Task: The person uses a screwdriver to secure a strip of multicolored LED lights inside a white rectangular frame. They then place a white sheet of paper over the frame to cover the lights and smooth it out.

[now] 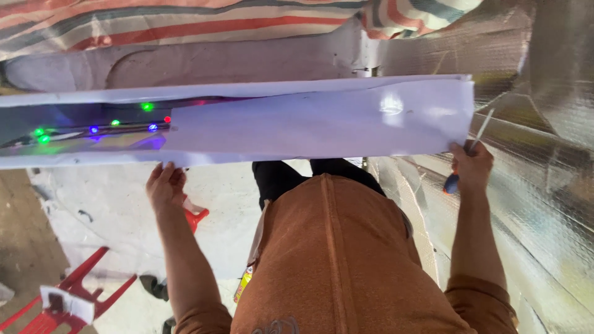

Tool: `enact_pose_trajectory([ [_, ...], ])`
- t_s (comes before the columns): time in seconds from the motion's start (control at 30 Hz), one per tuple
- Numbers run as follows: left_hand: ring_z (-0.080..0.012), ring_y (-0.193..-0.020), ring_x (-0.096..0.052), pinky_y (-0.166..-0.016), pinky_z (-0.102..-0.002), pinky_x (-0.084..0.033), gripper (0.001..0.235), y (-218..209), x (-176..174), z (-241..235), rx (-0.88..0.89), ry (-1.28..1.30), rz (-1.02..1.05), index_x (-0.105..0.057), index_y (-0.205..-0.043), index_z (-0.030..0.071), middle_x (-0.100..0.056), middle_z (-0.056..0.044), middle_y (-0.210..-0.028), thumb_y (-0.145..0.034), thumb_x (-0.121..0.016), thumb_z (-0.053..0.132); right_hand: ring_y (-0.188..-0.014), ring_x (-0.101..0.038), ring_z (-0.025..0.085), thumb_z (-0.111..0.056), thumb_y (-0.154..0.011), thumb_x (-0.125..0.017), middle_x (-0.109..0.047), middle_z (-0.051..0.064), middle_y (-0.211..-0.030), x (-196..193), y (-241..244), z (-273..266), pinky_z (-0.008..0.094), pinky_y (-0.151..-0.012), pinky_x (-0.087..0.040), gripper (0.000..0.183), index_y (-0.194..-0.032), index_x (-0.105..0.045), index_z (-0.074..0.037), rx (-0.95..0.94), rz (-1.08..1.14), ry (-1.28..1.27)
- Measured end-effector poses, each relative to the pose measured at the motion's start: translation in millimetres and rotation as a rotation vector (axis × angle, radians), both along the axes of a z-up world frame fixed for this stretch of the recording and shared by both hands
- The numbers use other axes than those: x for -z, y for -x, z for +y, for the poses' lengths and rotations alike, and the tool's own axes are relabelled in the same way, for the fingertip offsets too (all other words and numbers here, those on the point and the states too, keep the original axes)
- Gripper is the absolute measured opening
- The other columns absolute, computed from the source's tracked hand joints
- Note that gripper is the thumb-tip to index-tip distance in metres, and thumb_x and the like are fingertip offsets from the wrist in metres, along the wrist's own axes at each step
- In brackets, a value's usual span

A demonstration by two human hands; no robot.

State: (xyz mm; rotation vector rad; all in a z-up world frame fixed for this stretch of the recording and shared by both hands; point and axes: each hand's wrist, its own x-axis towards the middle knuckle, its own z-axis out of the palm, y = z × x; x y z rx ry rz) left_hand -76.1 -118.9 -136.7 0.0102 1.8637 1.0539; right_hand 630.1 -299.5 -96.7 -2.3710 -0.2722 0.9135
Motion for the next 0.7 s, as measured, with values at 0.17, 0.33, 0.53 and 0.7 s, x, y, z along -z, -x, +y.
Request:
enact_pose_trajectory([
  [0.17,-0.0261,-0.073,-0.074,-0.071,-0.041,-0.068,0.019,69,41,-14,0.183,-0.131,-0.046,-0.067,-0.108,0.014,-0.07,-0.009,-0.083,-0.094,-0.076,0.004,-0.051,-0.052,0.012,-0.017,-0.091,-0.082,-0.056,0.004,-0.064,35,-19,-18,0.029,-0.045,-0.04,0.016,-0.096,-0.068,-0.01,0.006,-0.131,-0.102],
  [0.33,-0.0232,-0.105,-0.068,-0.101,-0.05,-0.061,0.023,24,-60,19,0.286,-0.345,-0.154,-0.061,-0.1,0.015,-0.069,-0.006,-0.101,-0.096,-0.053,-0.007,-0.053,-0.048,0.01,-0.011,-0.093,-0.075,-0.057,0.002,-0.066,-19,4,13,0.026,-0.051,-0.041,0.012,-0.098,-0.064,-0.011,0.148,0.015,-0.043],
  [0.53,-0.0302,-0.162,-0.052,-0.139,-0.048,-0.047,0.053,6,-125,56,0.473,-0.75,-0.103,-0.068,-0.134,0.029,-0.059,-0.004,-0.158,-0.084,-0.056,0.017,-0.049,-0.049,0.009,-0.012,-0.095,-0.075,-0.056,0.001,-0.062,-22,8,13,0.024,-0.048,-0.039,0.012,-0.096,-0.063,-0.012,0.203,0.025,-0.176],
  [0.7,-0.0207,-0.161,-0.061,-0.147,-0.033,-0.05,0.036,38,-114,81,0.273,-0.833,-0.248,-0.07,-0.138,0.02,-0.069,-0.002,-0.151,-0.112,-0.047,0.022,-0.052,-0.055,0.009,-0.008,-0.1,-0.076,-0.064,0.002,-0.07,-41,18,24,0.024,-0.049,-0.045,0.018,-0.092,-0.06,-0.012,0.36,0.112,-0.453],
])
